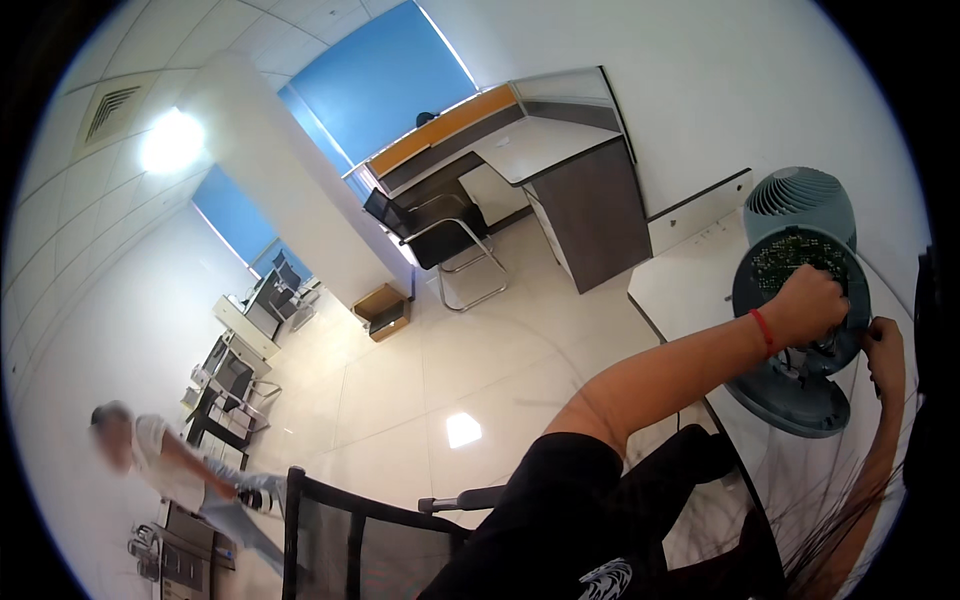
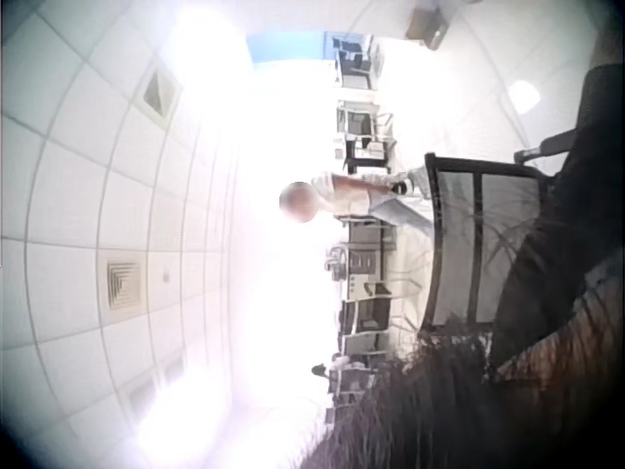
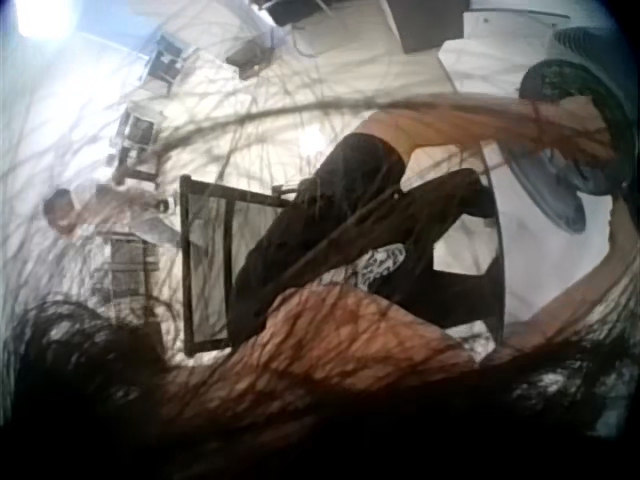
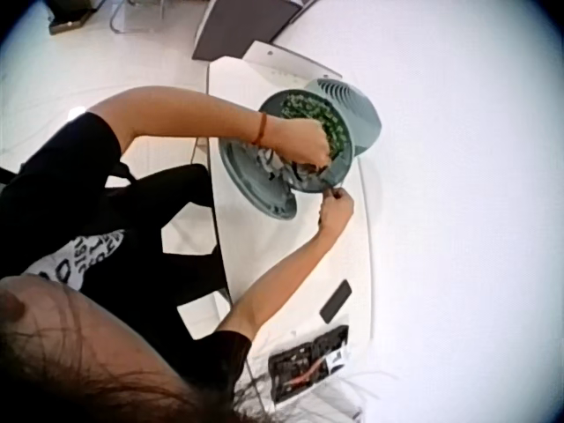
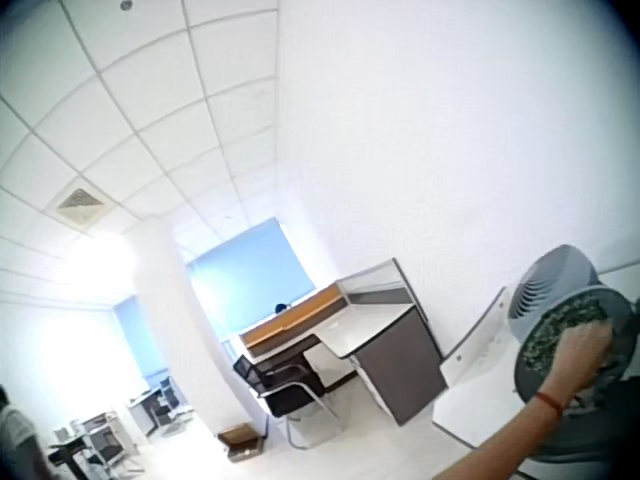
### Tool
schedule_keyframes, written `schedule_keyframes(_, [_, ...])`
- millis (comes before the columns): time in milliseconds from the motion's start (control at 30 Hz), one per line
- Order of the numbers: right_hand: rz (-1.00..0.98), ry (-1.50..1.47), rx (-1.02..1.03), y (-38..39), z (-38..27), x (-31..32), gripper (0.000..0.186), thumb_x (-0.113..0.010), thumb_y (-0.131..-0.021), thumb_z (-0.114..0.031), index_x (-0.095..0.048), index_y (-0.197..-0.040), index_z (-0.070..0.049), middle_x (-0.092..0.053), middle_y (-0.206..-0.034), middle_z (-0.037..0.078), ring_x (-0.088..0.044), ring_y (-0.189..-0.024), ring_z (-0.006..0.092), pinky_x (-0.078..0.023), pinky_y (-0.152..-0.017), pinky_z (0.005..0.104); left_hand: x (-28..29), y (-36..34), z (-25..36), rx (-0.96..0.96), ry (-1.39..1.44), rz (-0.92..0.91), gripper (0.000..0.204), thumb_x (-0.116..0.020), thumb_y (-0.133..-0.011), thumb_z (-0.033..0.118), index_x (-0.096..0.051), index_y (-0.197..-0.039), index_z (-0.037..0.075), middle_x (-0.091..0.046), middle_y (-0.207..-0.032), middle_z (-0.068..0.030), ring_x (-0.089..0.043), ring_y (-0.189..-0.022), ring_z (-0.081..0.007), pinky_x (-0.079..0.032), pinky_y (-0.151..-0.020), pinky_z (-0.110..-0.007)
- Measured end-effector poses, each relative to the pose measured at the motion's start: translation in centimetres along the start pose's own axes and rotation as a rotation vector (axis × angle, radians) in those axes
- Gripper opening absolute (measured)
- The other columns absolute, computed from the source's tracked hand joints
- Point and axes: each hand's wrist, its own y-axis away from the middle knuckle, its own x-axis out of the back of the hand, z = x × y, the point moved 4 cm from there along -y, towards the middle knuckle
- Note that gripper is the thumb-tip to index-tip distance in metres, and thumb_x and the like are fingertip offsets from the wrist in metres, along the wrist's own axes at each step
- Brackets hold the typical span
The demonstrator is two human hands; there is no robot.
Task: The person uses a screwdriver to remove screws from the back casing of a small teal fan. They carefully unscrew multiple fasteners, placing them on the table, and manipulate the internal circuit board and wires while working on the device.
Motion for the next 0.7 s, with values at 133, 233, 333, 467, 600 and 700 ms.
schedule_keyframes(133, [0.057,0.019,-0.044,2.2,-3.4,1.6,0.021,-0.069,-0.084,-0.012,-0.051,-0.077,-0.003,-0.052,-0.067,0.006,-0.050,-0.050,0.0157,-0.039,-0.042,0.0340,1.5,-1.2,0.7,-0.084,-0.031,0.174,0.012,-0.072,-0.071,0.020,-0.074,-0.077,0.010,-0.066,-0.105,-0.0077,-0.056,-0.114,-0.0282,-0.048,-0.090,-0.042])
schedule_keyframes(233, [0.025,0.115,0.079,-0.1,1.6,2.3,0.023,-0.071,-0.081,-0.014,-0.054,-0.073,0.000,-0.055,-0.069,0.008,-0.052,-0.053,0.0198,-0.042,-0.050,0.0387,2.6,-2.4,1.4,-0.115,-0.083,0.248,0.032,-0.077,-0.073,0.022,-0.073,-0.101,0.007,-0.052,-0.133,-0.0166,-0.045,-0.133,-0.0363,-0.035,-0.111,-0.054])
schedule_keyframes(333, [-0.026,0.015,0.075,1.1,-4.0,0.4,0.027,-0.074,-0.076,-0.019,-0.061,-0.072,0.003,-0.059,-0.068,0.014,-0.057,-0.060,0.0272,-0.046,-0.061,0.0435,4.0,-1.6,-0.7,0.085,-0.018,0.218,0.069,-0.086,-0.067,0.030,-0.059,-0.128,0.013,-0.038,-0.149,-0.0193,-0.031,-0.143,-0.0426,-0.024,-0.116,-0.062])
schedule_keyframes(467, [-0.010,0.166,0.107,0.8,-6.1,-0.3,0.032,-0.077,-0.071,-0.030,-0.072,-0.079,0.001,-0.068,-0.075,0.021,-0.069,-0.074,0.0363,-0.055,-0.071,0.0443,5.5,-1.8,-2.8,0.258,0.031,0.102,0.111,-0.095,-0.056,0.038,-0.042,-0.152,0.020,-0.036,-0.156,-0.0161,-0.027,-0.148,-0.0434,-0.016,-0.119,-0.064])
schedule_keyframes(600, [-0.080,0.235,0.025,1.3,-7.5,0.9,0.031,-0.078,-0.070,-0.031,-0.077,-0.082,-0.003,-0.074,-0.086,0.020,-0.072,-0.086,0.0358,-0.057,-0.082,0.0420,5.3,-2.4,-2.4,0.168,-0.071,0.104,0.096,-0.095,-0.056,0.039,-0.054,-0.141,0.018,-0.058,-0.124,-0.0053,-0.051,-0.119,-0.0292,-0.033,-0.106,-0.051])
schedule_keyframes(700, [-0.075,0.188,-0.014,2.5,-8.0,3.6,0.019,-0.068,-0.075,-0.016,-0.076,-0.086,-0.003,-0.073,-0.091,0.019,-0.070,-0.090,0.0337,-0.056,-0.082,0.0406,5.1,-3.1,-2.2,0.175,-0.040,0.088,0.082,-0.094,-0.057,0.035,-0.062,-0.131,0.018,-0.059,-0.117,-0.0026,-0.053,-0.110,-0.0255,-0.036,-0.101,-0.046])
